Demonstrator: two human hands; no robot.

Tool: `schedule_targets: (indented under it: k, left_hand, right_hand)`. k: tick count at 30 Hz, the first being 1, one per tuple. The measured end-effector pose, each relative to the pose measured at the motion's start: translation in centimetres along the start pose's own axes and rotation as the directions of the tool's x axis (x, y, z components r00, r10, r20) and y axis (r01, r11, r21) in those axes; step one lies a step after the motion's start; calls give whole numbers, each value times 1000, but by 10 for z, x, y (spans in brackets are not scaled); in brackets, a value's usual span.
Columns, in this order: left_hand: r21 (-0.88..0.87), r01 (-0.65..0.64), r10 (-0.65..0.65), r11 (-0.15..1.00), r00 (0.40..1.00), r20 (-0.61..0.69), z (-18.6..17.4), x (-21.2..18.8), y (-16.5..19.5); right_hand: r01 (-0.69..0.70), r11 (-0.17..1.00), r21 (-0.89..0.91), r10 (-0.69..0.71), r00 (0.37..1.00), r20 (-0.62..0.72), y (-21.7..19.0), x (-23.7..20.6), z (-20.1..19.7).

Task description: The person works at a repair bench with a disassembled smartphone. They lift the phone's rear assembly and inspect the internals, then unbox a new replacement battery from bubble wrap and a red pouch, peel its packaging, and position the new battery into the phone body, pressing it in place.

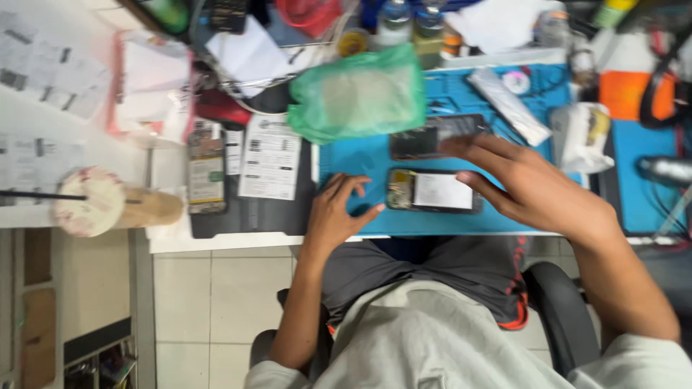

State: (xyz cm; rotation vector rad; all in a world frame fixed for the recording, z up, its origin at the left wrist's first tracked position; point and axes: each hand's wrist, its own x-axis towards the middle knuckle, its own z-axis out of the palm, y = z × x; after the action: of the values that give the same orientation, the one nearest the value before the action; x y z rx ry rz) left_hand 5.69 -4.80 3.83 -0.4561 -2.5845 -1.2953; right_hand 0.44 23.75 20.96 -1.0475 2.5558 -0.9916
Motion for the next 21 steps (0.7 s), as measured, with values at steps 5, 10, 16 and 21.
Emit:
schedule_targets:
  k: [5, 10, 16, 21]
  left_hand:
    - [96, -52, 41, 994, 993, 110, 10, 4, 11]
    - [92, -1, -14, 996, 986, 164, 28, 16, 16]
    - [143, -50, 23, 989, 983, 183, 37, 18, 11]
    - [86, -43, 33, 995, 993, 117, 39, 20, 6]
  right_hand:
    - [291, 551, 782, -116, 955, -273, -93, -101, -17]
    - [484, 316, 816, -367, 856, -365, -93, -128, -9]
    - [506, 254, 824, -376, 837, -398, -104, -135, -12]
    - [497, 228, 837, -398, 833, -386, -90, -115, -17]
